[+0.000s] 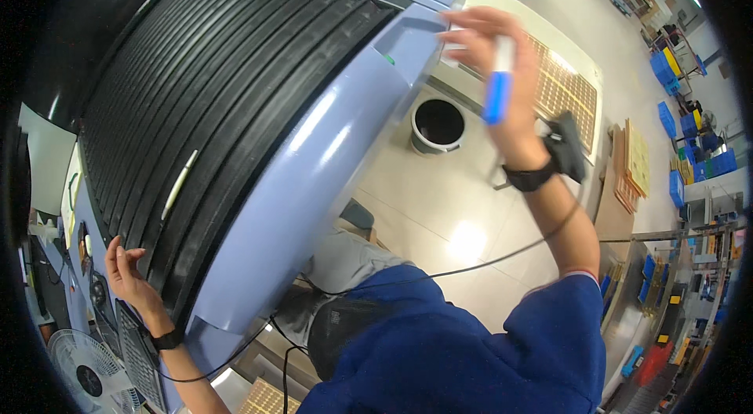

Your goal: Inspecting and marking defects on a large sheet of printed circuit boards using a marking pen.

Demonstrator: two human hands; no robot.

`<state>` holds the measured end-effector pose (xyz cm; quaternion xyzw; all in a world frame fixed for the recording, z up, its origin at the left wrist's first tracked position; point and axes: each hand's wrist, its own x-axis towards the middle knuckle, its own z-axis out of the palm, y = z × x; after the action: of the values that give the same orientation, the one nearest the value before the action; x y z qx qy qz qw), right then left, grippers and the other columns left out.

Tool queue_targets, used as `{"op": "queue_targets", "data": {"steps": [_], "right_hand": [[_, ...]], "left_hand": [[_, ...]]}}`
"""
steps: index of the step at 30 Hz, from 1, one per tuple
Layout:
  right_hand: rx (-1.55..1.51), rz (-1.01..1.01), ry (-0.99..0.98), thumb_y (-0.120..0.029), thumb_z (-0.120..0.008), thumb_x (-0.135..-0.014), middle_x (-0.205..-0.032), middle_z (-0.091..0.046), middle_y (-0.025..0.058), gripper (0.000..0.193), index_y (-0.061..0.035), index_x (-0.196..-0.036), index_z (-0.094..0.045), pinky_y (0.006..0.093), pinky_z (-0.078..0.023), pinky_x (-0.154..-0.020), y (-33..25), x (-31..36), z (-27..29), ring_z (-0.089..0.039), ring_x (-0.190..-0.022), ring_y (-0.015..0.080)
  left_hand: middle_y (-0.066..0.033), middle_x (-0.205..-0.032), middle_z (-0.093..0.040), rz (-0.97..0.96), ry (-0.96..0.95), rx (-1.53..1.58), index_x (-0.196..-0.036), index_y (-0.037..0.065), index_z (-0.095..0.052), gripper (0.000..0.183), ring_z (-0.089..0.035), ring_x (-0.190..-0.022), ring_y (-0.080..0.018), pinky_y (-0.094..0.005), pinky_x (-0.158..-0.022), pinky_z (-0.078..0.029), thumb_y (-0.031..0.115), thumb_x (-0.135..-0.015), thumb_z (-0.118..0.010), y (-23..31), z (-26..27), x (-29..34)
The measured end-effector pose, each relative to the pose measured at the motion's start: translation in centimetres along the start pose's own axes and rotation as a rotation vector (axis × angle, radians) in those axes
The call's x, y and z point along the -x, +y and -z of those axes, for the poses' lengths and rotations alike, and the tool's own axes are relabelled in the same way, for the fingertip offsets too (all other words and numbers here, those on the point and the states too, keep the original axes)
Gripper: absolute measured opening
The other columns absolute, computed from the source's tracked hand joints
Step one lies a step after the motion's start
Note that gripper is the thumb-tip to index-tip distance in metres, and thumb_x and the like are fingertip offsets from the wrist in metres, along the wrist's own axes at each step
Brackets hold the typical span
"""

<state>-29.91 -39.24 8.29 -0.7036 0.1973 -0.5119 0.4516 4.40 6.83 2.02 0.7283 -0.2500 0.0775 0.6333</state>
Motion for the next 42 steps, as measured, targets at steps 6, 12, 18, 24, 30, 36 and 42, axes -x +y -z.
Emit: {"op": "queue_targets", "data": {"steps": [6, 12, 18, 24, 30, 36, 42], "right_hand": [[-0.452, -0.033, -0.52, -0.005, -0.063, -0.085, -0.099, -0.072, 0.014, 0.022, 0.0001, -0.106, -0.066, 0.033, -0.057, -0.082, -0.9, 0.3, -20.5, -0.071, -0.092, 0.0192], [-0.581, 0.111, -0.824, -0.003, -0.06, -0.088, -0.085, -0.072, 0.0157, 0.014, 0.0018, -0.101, -0.064, 0.0361, -0.058, -0.075, -3.8, 2.1, -37.0, -0.072, -0.083, 0.0265], [-0.524, 0.214, -0.933, -0.006, -0.061, -0.091, -0.078, -0.069, 0.0154, 0.01, 0.0, -0.099, -0.061, 0.0379, -0.054, -0.064, -1.0, 6.0, -38.6, -0.069, -0.071, 0.0314], [-0.592, 0.18, -0.946, -0.006, -0.061, -0.091, -0.078, -0.069, 0.0142, 0.012, 0.0009, -0.101, -0.06, 0.0387, -0.053, -0.066, -2.0, 7.2, -37.9, -0.069, -0.072, 0.0293], [-0.541, 0.333, -1.082, -0.004, -0.063, -0.089, -0.078, -0.064, 0.0104, 0.017, -0.0027, -0.105, -0.06, 0.0381, -0.05, -0.064, -2.4, 6.9, -36.4, -0.064, -0.07, 0.0292], [-0.454, 0.392, -1.102, -0.007, -0.067, -0.089, -0.086, -0.067, 0.0117, 0.024, -0.0069, -0.112, -0.062, 0.0386, -0.055, -0.072, -2.1, 7.4, -35.8, -0.069, -0.08, 0.0304], [-0.38, 0.349, -1.133, -0.005, -0.067, -0.091, -0.088, -0.072, 0.0111, 0.02, -0.0041, -0.111, -0.066, 0.0336, -0.057, -0.069, -3.0, 7.8, -36.1, -0.072, -0.077, 0.0244]], "left_hand": [[-0.0046, -0.078, -0.061, 0.003, 0.042, -0.038, -0.097, 0.003, -0.055, 0.011, -0.063, -0.069, -0.0122, -0.0258, -0.069, -0.053, 0.001, -0.094, -0.066, 1.3, -2.0, 0.4], [-0.0021, -0.074, -0.056, 0.02, 0.07, -0.043, -0.091, 0.003, -0.053, 0.013, -0.062, -0.065, -0.0109, -0.0228, -0.063, -0.051, -0.001, -0.093, -0.065, 1.1, -2.7, 0.3], [-0.0033, -0.073, -0.054, 0.055, 0.121, -0.022, -0.092, 0.002, -0.05, 0.015, -0.059, -0.06, -0.0113, -0.0234, -0.059, -0.051, -0.005, -0.09, -0.063, 1.4, -2.0, 0.1], [-0.0043, -0.073, -0.055, 0.098, 0.093, 0.003, -0.091, 0.001, -0.051, 0.016, -0.061, -0.06, -0.0119, -0.0239, -0.059, -0.053, -0.005, -0.087, -0.064, 2.3, -3.1, -1.0], [-0.004, -0.076, -0.058, 0.077, 0.135, -0.066, -0.088, 0.0, -0.055, 0.013, -0.063, -0.063, -0.012, -0.0243, -0.06, -0.051, -0.003, -0.086, -0.068, 1.5, -4.1, 0.3], [-0.011, -0.077, -0.072, -0.133, -0.062, -0.342, -0.092, -0.001, -0.066, 0.012, -0.072, -0.071, -0.0157, -0.0276, -0.066, -0.056, 0.001, -0.082, -0.073, 2.9, -4.2, 0.7], [-0.0112, -0.078, -0.073, -0.123, -0.09, -0.241, -0.094, -0.002, -0.064, 0.013, -0.074, -0.074, -0.0171, -0.0282, -0.07, -0.059, 0.001, -0.085, -0.073, 3.5, -3.4, 0.8]]}}
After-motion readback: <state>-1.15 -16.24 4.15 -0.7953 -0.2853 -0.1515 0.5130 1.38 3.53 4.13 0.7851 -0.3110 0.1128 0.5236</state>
